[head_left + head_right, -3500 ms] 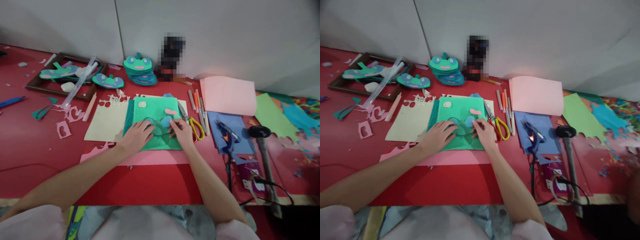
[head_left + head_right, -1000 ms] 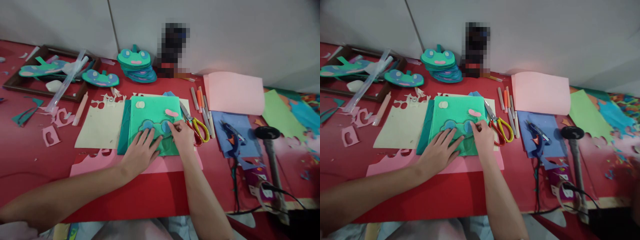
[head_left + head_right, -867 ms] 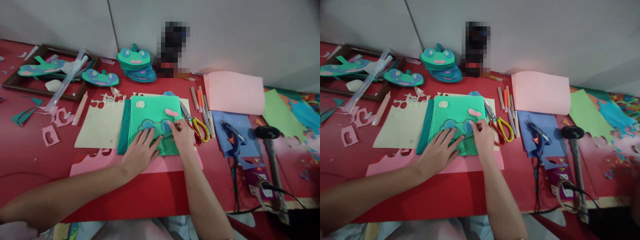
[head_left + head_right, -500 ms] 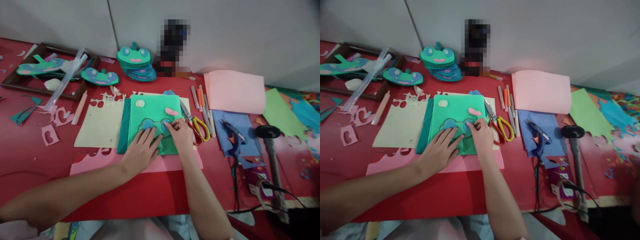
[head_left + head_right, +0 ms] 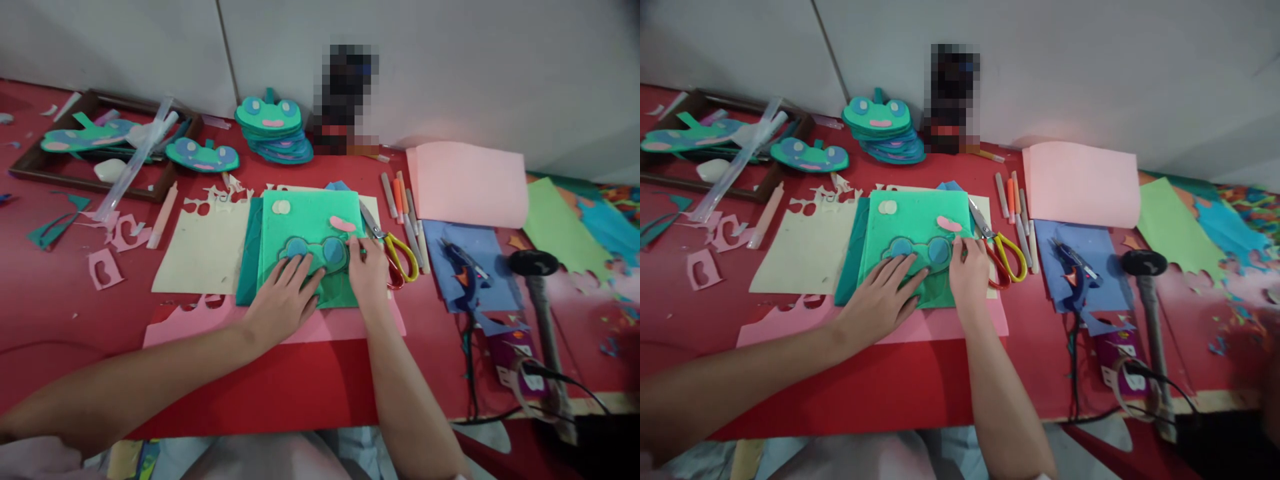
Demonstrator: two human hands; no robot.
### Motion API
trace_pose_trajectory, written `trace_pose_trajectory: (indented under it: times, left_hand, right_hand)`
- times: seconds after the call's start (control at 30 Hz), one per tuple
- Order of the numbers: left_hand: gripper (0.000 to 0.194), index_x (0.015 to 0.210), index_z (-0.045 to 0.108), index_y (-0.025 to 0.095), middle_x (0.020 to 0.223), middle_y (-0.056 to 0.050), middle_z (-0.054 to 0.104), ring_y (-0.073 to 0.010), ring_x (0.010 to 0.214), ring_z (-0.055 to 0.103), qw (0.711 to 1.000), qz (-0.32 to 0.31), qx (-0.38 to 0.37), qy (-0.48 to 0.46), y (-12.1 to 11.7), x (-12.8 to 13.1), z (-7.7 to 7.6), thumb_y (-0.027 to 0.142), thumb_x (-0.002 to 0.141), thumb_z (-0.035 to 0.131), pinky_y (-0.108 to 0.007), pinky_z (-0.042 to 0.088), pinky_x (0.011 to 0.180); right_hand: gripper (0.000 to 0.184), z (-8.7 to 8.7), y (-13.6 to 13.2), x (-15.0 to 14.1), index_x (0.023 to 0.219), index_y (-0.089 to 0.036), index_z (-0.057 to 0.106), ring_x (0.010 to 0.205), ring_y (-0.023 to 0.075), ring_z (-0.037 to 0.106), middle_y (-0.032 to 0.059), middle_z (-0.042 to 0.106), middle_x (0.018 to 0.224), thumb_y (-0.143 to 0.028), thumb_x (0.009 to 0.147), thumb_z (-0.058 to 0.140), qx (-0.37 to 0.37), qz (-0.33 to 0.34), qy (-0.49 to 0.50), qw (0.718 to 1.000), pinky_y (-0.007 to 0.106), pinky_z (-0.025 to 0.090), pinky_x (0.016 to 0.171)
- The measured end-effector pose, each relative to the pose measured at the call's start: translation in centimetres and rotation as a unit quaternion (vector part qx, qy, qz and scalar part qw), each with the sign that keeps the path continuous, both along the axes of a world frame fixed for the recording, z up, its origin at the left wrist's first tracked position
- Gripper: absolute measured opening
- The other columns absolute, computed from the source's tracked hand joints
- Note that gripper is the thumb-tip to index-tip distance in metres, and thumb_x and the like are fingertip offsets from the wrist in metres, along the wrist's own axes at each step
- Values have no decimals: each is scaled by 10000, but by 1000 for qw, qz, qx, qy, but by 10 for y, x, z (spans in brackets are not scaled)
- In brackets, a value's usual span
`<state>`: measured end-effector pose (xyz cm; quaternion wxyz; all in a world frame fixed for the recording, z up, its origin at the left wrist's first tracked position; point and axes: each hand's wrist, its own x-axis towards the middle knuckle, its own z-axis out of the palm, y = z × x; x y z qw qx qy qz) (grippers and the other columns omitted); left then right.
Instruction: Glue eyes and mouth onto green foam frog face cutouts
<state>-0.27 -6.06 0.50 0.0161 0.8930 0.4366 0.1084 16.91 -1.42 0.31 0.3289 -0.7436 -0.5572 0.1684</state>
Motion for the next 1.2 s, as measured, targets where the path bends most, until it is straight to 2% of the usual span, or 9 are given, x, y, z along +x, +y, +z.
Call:
trace_pose_trajectory:
  times: [0.17, 0.27, 0.4, 0.47, 0.57, 0.67, 0.83, 0.97, 1.2]
  left_hand:
    - [437, 1309, 484, 177, 1372, -153, 448, -305, 1242, 434, 1000, 0, -3, -4, 0, 0, -1, 302, 899, 400, -461, 358, 1026]
    - [424, 1289, 502, 177, 1357, -157, 457, -300, 1240, 432, 1000, 1, -8, -25, 1, -1, 0, 294, 889, 422, -468, 352, 1032]
    - [393, 1268, 492, 191, 1340, -134, 453, -266, 1259, 403, 990, 12, -53, -129, 6, -6, 7, 275, 891, 420, -458, 351, 1044]
    - [391, 1284, 441, 206, 1381, -121, 394, -243, 1302, 351, 969, 59, -66, -232, 11, -8, 10, 278, 901, 413, -448, 335, 1064]
    - [457, 1320, 344, 214, 1438, -129, 294, -227, 1341, 297, 903, 139, -61, -401, 22, -12, 9, 337, 893, 452, -416, 347, 1064]
    - [514, 1363, 250, 232, 1399, -138, 380, -204, 1240, 448, 849, 165, -139, -482, 37, -15, 1, 392, 903, 414, -360, 460, 945]
    - [424, 1161, 503, 205, 959, -48, 661, -184, 850, 639, 786, 198, -294, -506, 53, -21, -9, 483, 842, 473, -326, 535, 710]
    - [324, 907, 595, 204, 801, -15, 658, -179, 733, 637, 755, 222, -320, -527, 54, -22, -7, 496, 769, 567, -323, 537, 655]
    - [307, 897, 585, 210, 750, 8, 598, -148, 683, 604, 721, 219, -336, -566, 53, -19, -4, 488, 765, 575, -317, 565, 600]
  right_hand:
    - [333, 1, -1, 0, 918, -192, 584, 552, 105, 478, 28, 612, 815, -494, 815, 488, -12, 4, 109, 994, 265, 393, 589]
    - [403, 1, -2, 1, 1074, -215, 547, 527, 96, 445, -16, 583, 741, -463, 758, 581, -13, 54, 136, 989, 250, 387, 560]
    - [421, 2, -1, 1, 1124, -218, 539, 568, 100, 450, -23, 552, 728, -429, 762, 583, 21, 74, 158, 984, 249, 400, 578]
    - [437, 2, -1, 0, 1132, -219, 527, 592, 105, 469, -16, 558, 750, -455, 767, 573, 46, 53, 183, 981, 248, 407, 578]
    - [437, 3, 0, -1, 1119, -226, 524, 612, 111, 488, -13, 555, 762, -475, 763, 576, 70, 28, 209, 975, 247, 410, 564]
    - [418, 5, 0, -3, 1100, -228, 529, 606, 111, 487, -10, 547, 762, -481, 769, 563, 80, 12, 208, 975, 249, 411, 554]
    - [421, 8, -3, -10, 1084, -220, 538, 612, 115, 500, 2, 577, 764, -493, 764, 560, 81, 18, 190, 978, 251, 415, 551]
    - [443, 7, -5, -16, 1123, -227, 522, 513, 99, 467, 3, 571, 747, -530, 804, 475, 43, 19, 216, 975, 241, 388, 461]
    - [429, 4, -4, -21, 964, -211, 558, 572, 114, 505, 3, 574, 742, -546, 699, 606, -7, 51, 248, 967, 235, 428, 477]
